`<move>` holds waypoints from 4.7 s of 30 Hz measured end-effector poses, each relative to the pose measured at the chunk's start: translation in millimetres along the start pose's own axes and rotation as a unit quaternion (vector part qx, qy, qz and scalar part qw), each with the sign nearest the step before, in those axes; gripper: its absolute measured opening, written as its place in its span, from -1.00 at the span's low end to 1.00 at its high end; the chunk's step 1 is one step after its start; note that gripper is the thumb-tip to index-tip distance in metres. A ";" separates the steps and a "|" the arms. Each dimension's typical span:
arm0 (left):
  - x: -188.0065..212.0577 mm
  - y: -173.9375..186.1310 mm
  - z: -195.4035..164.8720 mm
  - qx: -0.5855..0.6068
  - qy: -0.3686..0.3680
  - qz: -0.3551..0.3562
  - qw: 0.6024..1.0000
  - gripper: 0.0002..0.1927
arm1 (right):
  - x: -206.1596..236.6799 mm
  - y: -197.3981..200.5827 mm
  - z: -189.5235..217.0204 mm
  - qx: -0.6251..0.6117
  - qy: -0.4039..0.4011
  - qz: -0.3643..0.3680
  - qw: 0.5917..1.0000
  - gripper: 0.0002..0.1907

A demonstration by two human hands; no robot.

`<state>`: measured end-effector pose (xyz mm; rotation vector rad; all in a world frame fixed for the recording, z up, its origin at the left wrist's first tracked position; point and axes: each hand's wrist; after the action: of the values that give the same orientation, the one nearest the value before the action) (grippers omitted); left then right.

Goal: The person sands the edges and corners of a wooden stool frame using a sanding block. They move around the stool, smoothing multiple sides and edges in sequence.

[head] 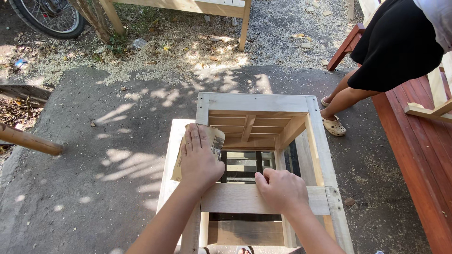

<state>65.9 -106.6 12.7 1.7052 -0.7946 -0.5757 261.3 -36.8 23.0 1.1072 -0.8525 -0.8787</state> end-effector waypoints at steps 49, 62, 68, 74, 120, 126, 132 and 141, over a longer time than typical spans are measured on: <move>-47.8 -30.8 13.7 -0.009 -0.061 -0.080 0.995 -0.29 | 6.7 7.7 1.7 -0.009 -0.026 0.025 0.999 -0.57; -151.5 -41.5 -0.8 -0.006 -0.031 -0.064 0.997 -0.24 | 8.2 5.8 0.0 -0.017 -0.034 0.037 0.999 -0.57; -41.3 -44.1 32.3 0.049 -0.150 -0.098 0.983 -0.27 | 7.1 6.7 -0.2 -0.003 -0.019 0.018 1.000 -0.55; 42.2 -51.6 55.1 0.023 -0.240 -0.134 0.961 -0.28 | 6.4 9.4 3.5 0.009 -0.034 0.043 0.998 -0.56; 15.6 -50.8 53.7 0.051 -0.200 -0.094 0.974 -0.23 | 5.1 3.7 -0.5 0.017 -0.019 0.022 0.999 -0.53; -139.3 -50.2 14.2 -0.023 -0.176 -0.071 0.982 -0.27 | 2.7 3.4 -1.6 0.011 -0.029 0.028 0.999 -0.53; -95.4 -45.1 26.4 0.007 -0.190 -0.070 0.979 -0.26 | 4.9 8.2 1.3 0.010 -0.033 0.039 0.999 -0.51; -53.1 -47.3 42.8 -0.011 -0.221 -0.060 0.973 -0.21 | 6.3 13.4 6.7 0.012 -0.037 0.050 0.998 -0.49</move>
<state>10.3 -86.1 -45.4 1.6316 -0.9938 -1.0690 259.9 -42.2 38.2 1.0494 -0.9734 -0.8322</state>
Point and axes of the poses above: each hand's wrist, its own x-axis away from the middle knuckle, its own y-axis out of the back of the hand, z = x × y, and after that the axes turned 14 degrees about -z, right-handed
